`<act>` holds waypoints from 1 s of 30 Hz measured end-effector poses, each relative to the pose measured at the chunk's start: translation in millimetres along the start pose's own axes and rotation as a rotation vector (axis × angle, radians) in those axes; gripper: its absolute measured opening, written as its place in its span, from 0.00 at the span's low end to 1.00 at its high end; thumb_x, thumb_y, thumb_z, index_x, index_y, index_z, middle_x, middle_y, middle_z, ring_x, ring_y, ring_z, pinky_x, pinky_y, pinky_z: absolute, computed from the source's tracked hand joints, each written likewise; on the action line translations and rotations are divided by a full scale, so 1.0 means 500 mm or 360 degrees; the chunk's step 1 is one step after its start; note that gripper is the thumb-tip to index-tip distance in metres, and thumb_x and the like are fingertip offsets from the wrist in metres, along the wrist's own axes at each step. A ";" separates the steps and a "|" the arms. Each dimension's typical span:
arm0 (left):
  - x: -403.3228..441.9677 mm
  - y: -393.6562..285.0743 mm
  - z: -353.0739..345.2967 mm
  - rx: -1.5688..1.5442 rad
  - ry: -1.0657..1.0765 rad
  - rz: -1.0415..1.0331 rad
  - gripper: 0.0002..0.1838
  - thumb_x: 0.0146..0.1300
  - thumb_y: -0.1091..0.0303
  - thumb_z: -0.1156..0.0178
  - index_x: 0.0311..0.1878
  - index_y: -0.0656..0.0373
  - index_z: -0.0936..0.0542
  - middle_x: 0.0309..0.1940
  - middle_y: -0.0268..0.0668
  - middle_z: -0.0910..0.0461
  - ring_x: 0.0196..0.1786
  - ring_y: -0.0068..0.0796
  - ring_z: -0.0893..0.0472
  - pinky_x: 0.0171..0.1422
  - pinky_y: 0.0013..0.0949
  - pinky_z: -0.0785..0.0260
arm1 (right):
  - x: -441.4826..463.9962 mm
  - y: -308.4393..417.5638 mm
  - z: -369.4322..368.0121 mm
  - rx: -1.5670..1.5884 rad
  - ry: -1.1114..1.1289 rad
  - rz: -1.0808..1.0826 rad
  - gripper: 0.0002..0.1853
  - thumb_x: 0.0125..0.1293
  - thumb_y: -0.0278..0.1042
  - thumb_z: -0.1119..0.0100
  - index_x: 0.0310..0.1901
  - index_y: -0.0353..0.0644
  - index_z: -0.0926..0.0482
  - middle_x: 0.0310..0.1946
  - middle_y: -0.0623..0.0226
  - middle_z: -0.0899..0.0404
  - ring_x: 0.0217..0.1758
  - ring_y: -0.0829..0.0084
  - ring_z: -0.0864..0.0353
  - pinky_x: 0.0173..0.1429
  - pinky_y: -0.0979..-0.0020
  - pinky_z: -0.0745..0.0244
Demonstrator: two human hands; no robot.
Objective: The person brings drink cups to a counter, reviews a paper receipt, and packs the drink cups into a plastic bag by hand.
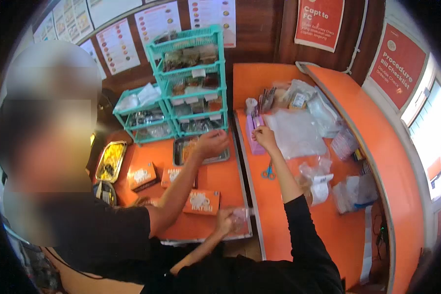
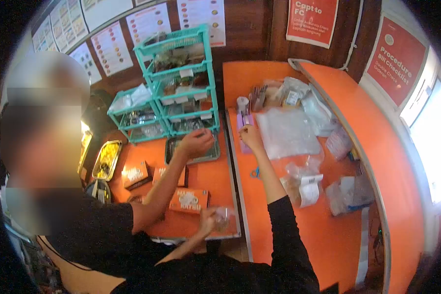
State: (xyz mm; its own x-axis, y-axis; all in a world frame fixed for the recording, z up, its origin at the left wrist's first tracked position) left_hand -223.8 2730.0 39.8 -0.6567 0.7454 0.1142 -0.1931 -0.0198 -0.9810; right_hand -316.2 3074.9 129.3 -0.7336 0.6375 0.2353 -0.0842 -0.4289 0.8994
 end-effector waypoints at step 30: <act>0.029 0.081 0.500 -0.2131 -0.0581 0.0727 0.19 0.65 0.62 0.45 0.59 0.53 0.25 0.60 0.41 0.28 0.64 0.44 0.31 0.70 0.52 0.40 | 0.513 -0.057 -0.130 -0.1849 -0.0114 0.0217 0.13 0.68 0.33 0.50 0.38 0.46 0.12 0.42 0.57 0.14 0.46 0.57 0.13 0.44 0.58 0.17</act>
State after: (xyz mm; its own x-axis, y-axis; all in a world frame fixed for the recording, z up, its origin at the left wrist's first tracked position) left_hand -423.5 2573.3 40.9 -0.6575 0.6334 -0.4082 0.7531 0.5702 -0.3282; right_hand -545.9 3209.1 140.1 -0.7477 0.5597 0.3572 -0.6003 -0.7997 -0.0035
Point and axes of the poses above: each hand's wrist, its own x-axis towards the middle knuckle, its own z-axis out of the back of the hand, y = z × x, the point moved 4 cm from there along x, towards the middle knuckle
